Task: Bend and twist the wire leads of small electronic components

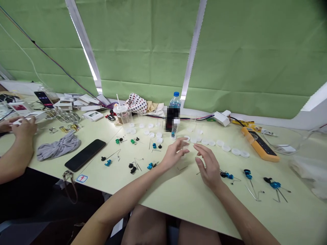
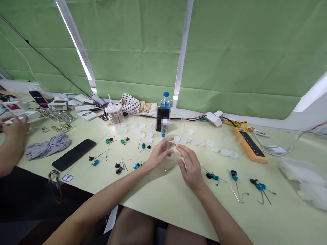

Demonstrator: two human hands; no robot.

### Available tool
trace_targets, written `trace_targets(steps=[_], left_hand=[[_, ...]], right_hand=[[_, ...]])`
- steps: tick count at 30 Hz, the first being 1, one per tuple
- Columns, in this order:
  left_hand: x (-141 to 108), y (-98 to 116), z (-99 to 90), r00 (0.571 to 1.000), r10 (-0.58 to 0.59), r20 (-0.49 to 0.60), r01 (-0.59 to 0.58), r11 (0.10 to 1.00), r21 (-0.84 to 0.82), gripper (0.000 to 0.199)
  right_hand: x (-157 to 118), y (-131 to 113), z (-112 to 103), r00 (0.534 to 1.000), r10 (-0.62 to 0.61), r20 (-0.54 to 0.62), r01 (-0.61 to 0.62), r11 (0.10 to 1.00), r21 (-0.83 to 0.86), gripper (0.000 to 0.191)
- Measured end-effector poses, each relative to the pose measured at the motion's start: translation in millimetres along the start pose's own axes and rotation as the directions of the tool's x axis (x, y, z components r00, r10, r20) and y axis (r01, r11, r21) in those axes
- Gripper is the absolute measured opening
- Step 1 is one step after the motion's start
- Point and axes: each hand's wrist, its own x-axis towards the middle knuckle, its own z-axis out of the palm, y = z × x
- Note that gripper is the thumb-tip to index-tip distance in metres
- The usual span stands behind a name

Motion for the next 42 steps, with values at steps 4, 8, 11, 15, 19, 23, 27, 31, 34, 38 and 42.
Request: trace_targets(steps=[4, 8, 11, 15, 19, 23, 27, 31, 34, 38, 42], left_hand=[[4.9, -3.6, -7.2, 0.999, -0.034, 0.010, 0.035, 0.974, -0.225, 0.058], [6.4, -4.8, -11.6, 1.000, -0.003, 0.025, 0.009, 0.964, -0.267, 0.043], [6.9, -6.0, -13.8, 1.000, 0.006, 0.020, -0.001, 0.968, -0.250, 0.029], [7.7, -10.1, -15.2, 0.999, -0.014, 0.029, 0.020, 0.975, -0.222, 0.022], [8.0, -13.0, -16.1, 0.999, -0.037, 0.040, 0.043, 0.987, -0.157, 0.024], [8.7, -12.2, -19.2, 0.997, -0.050, 0.053, 0.056, 0.993, -0.102, 0.024], [9.8, -8.9, -22.7, 0.998, -0.037, 0.060, 0.039, 0.999, -0.026, 0.021], [10.5, -3.2, -25.6, 0.997, 0.028, 0.078, -0.036, 0.994, 0.107, 0.020], [11.3, 1.0, -28.0, 0.992, 0.099, 0.081, -0.114, 0.970, 0.217, 0.021], [12.0, 3.7, -28.9, 0.983, 0.172, 0.071, -0.185, 0.943, 0.278, 0.024], [9.7, 3.6, -24.8, 0.981, 0.177, 0.075, -0.191, 0.930, 0.313, 0.020]], right_hand=[[2.2, 2.0, 1.9, 0.991, 0.075, 0.111, -0.081, 0.996, 0.044, 0.023], [2.7, 3.8, 5.9, 0.852, 0.062, 0.520, -0.111, 0.992, 0.064, 0.016], [1.4, 4.0, 6.9, 0.759, 0.079, 0.647, -0.142, 0.989, 0.046, 0.008], [-1.4, 5.1, 7.0, 0.703, 0.118, 0.702, -0.184, 0.983, 0.020, 0.013], [-5.3, 8.0, 10.5, 0.692, 0.140, 0.709, -0.195, 0.981, -0.004, 0.019], [-8.2, 11.1, 13.5, 0.691, 0.149, 0.707, -0.181, 0.983, -0.031, 0.017], [-7.8, 10.0, 12.8, 0.721, 0.134, 0.680, -0.135, 0.989, -0.053, 0.019], [-7.6, 6.2, 14.9, 0.778, 0.016, 0.628, 0.062, 0.993, -0.102, 0.025], [-10.3, 5.4, 19.4, 0.803, -0.070, 0.592, 0.212, 0.962, -0.174, 0.031], [-12.0, 4.8, 18.4, 0.797, -0.131, 0.589, 0.245, 0.962, -0.119, 0.028], [-6.8, 2.6, 6.9, 0.805, 0.040, 0.592, 0.006, 0.997, -0.075, 0.018]])
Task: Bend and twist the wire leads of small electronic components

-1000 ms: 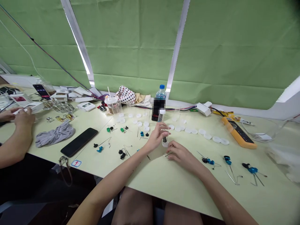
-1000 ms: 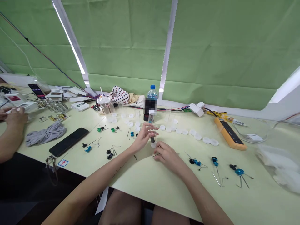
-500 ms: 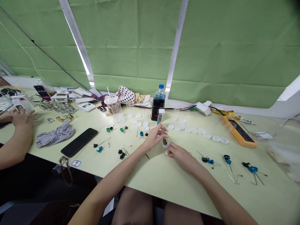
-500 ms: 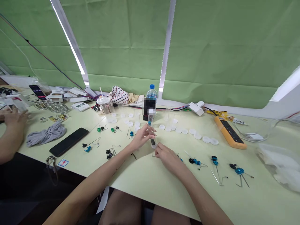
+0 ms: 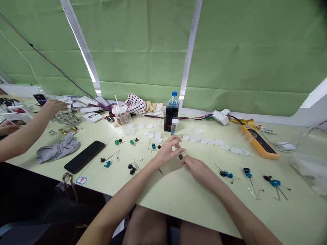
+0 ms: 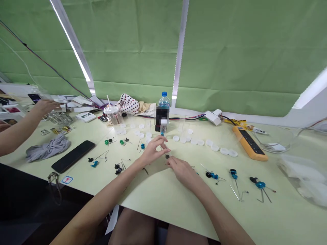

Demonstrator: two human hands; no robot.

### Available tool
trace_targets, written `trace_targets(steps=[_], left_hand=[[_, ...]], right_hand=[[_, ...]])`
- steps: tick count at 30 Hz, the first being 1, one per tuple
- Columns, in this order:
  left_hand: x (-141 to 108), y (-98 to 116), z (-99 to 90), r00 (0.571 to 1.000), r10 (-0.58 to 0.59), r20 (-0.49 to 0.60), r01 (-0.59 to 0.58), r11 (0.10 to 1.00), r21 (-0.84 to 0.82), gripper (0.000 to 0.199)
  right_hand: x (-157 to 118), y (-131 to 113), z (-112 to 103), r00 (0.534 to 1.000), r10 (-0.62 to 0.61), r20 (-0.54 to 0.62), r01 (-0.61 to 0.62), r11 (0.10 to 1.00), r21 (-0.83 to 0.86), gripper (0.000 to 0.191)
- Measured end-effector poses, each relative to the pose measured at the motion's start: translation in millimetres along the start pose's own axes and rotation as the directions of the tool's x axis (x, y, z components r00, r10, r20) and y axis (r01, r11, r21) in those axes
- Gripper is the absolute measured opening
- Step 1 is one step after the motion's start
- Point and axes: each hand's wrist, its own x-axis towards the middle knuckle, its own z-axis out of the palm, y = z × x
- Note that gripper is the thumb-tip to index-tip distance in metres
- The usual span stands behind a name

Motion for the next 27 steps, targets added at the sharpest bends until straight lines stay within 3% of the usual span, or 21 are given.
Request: trace_targets(steps=[2, 3, 7, 13, 15, 17, 19, 24, 27], left_hand=[[-2.0, 1.1, 3.5, 0.999, -0.033, 0.002, 0.033, 0.999, 0.007, 0.016], [-2.9, 1.5, 5.2, 0.998, -0.056, -0.005, 0.056, 0.998, -0.002, 0.023], [-5.3, 1.9, 9.8, 0.989, -0.143, -0.042, 0.138, 0.985, -0.106, 0.050], [-5.7, 3.1, 13.1, 0.990, -0.139, 0.021, 0.140, 0.981, -0.132, 0.044], [-6.7, 4.2, 15.5, 0.994, -0.103, 0.044, 0.108, 0.985, -0.132, 0.046], [-8.0, 5.1, 18.2, 0.995, -0.072, 0.072, 0.081, 0.987, -0.137, 0.047], [-9.4, 5.5, 20.3, 0.993, -0.056, 0.103, 0.071, 0.986, -0.150, 0.046], [-11.2, 6.3, 21.7, 0.987, -0.087, 0.136, 0.116, 0.967, -0.226, 0.043], [-11.1, 7.5, 20.8, 0.985, -0.106, 0.132, 0.140, 0.948, -0.286, 0.038]], right_hand=[[-0.1, -0.2, -7.3, 0.992, 0.120, -0.044, -0.115, 0.988, 0.099, 0.017], [0.3, -0.3, -10.7, 0.984, 0.161, -0.082, -0.148, 0.978, 0.149, 0.016], [3.3, -0.1, -21.0, 0.922, 0.190, -0.337, -0.106, 0.962, 0.250, 0.016], [2.7, 4.6, -23.9, 0.745, 0.225, -0.628, -0.033, 0.953, 0.301, 0.017], [1.3, 6.4, -23.4, 0.670, 0.258, -0.696, -0.031, 0.947, 0.320, 0.017], [0.4, 7.6, -23.1, 0.634, 0.255, -0.730, -0.042, 0.954, 0.297, 0.016], [0.2, 8.4, -22.9, 0.656, 0.218, -0.723, -0.056, 0.969, 0.241, 0.016], [1.1, 9.2, -19.8, 0.770, 0.127, -0.625, -0.013, 0.983, 0.185, 0.016], [2.1, 6.9, -18.5, 0.799, 0.099, -0.593, 0.032, 0.978, 0.206, 0.015]])
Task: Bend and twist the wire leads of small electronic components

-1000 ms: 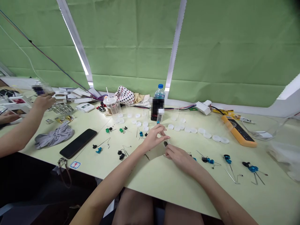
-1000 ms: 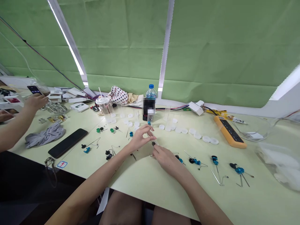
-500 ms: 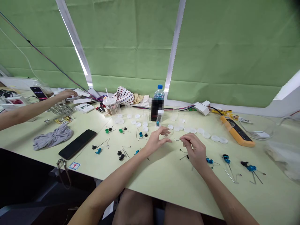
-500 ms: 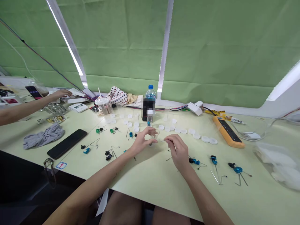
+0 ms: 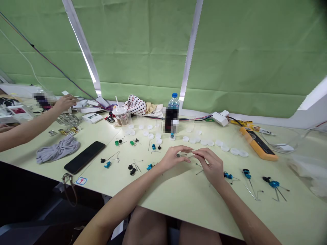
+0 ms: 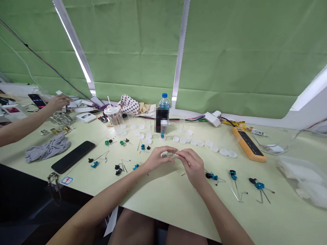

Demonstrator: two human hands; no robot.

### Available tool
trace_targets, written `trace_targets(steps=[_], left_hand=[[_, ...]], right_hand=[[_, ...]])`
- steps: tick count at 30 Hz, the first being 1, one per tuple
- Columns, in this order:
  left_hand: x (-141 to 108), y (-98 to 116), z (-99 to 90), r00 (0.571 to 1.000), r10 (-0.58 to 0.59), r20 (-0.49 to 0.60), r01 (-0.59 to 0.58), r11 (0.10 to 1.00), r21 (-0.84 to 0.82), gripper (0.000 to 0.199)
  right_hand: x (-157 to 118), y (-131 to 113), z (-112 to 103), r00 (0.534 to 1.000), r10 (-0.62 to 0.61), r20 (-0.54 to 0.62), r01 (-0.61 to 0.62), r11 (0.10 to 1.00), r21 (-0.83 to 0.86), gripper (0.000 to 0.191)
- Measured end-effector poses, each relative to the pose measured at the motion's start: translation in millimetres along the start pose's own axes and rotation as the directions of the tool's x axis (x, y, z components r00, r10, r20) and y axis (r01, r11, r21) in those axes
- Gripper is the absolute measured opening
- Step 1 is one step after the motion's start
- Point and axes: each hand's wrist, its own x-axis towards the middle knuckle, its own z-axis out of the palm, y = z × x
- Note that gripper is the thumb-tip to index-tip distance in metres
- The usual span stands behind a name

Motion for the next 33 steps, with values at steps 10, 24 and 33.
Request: trace_targets(steps=[10, 24, 33], left_hand=[[4.4, -8.6, -1.6, 0.994, -0.088, -0.063, 0.071, 0.968, -0.239, 0.041], [8.7, -25.2, -7.1, 0.928, -0.209, -0.307, 0.096, 0.933, -0.346, 0.038], [4.8, -17.0, -7.5, 0.914, -0.239, -0.327, 0.133, 0.940, -0.313, 0.035]], right_hand=[[0.5, 0.9, -2.1, 0.966, 0.196, -0.168, -0.189, 0.980, 0.059, 0.020], [73.5, 33.5, 50.3, 0.741, 0.484, 0.465, -0.006, 0.698, -0.716, 0.042], [74.5, 45.0, 79.9, 0.686, 0.538, 0.490, -0.071, 0.720, -0.691, 0.027]])
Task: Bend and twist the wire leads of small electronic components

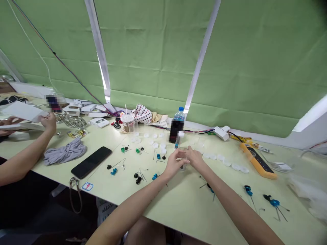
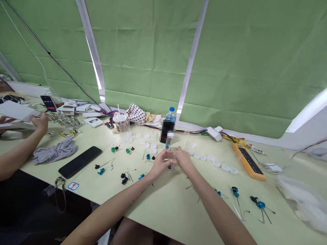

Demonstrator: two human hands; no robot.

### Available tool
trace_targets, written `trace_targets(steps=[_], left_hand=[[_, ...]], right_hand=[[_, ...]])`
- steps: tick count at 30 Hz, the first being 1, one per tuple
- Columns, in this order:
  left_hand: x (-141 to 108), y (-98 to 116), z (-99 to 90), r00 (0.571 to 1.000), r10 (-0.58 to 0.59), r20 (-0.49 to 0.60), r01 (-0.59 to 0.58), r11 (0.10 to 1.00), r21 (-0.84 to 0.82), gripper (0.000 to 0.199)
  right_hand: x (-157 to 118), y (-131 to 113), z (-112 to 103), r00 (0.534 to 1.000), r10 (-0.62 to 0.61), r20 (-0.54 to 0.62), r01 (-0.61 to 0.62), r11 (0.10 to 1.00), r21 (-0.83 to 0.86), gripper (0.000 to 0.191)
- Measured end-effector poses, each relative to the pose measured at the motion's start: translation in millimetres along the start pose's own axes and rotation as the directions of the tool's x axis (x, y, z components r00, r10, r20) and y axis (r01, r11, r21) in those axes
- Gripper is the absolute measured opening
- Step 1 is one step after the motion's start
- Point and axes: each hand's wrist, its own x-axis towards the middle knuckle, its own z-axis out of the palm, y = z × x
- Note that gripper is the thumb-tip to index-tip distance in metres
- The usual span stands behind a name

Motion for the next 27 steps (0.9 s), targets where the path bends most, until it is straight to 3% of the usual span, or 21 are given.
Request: trace_targets(steps=[4, 10, 12, 14, 16, 22, 27], left_hand=[[-0.4, 0.9, -0.3, 1.000, 0.004, 0.016, -0.004, 1.000, -0.014, 0.033], [-1.5, 0.5, 0.4, 1.000, 0.020, 0.017, -0.019, 1.000, -0.018, 0.032], [-2.5, 3.1, 1.6, 1.000, 0.025, 0.008, -0.025, 1.000, -0.006, 0.033], [-4.1, 7.6, 3.0, 0.999, 0.032, 0.017, -0.032, 0.999, 0.028, 0.034], [-6.0, 12.9, 4.5, 0.998, 0.038, 0.046, -0.042, 0.996, 0.078, 0.036], [-8.5, 16.5, 7.3, 0.995, 0.035, 0.092, -0.047, 0.990, 0.136, 0.040], [-8.7, 13.7, 8.1, 0.997, 0.014, 0.077, -0.018, 0.998, 0.053, 0.041]], right_hand=[[-19.1, 9.1, -1.7, 0.994, -0.033, -0.104, 0.051, 0.983, 0.178, 0.020], [-51.9, 21.9, -29.3, 0.981, -0.079, -0.178, 0.161, 0.844, 0.512, 0.036], [-60.1, 19.2, -41.2, 0.977, -0.096, -0.188, 0.209, 0.567, 0.797, 0.041], [-66.4, 14.1, -50.0, 0.976, -0.132, -0.175, 0.210, 0.345, 0.915, 0.043], [-71.1, 9.7, -53.4, 0.969, -0.146, -0.199, 0.231, 0.257, 0.938, 0.045], [-77.3, 12.6, -40.8, 0.957, -0.137, -0.257, 0.291, 0.372, 0.882, 0.036], [-76.2, 16.6, -35.0, 0.934, -0.131, -0.332, 0.357, 0.388, 0.850, 0.038]])
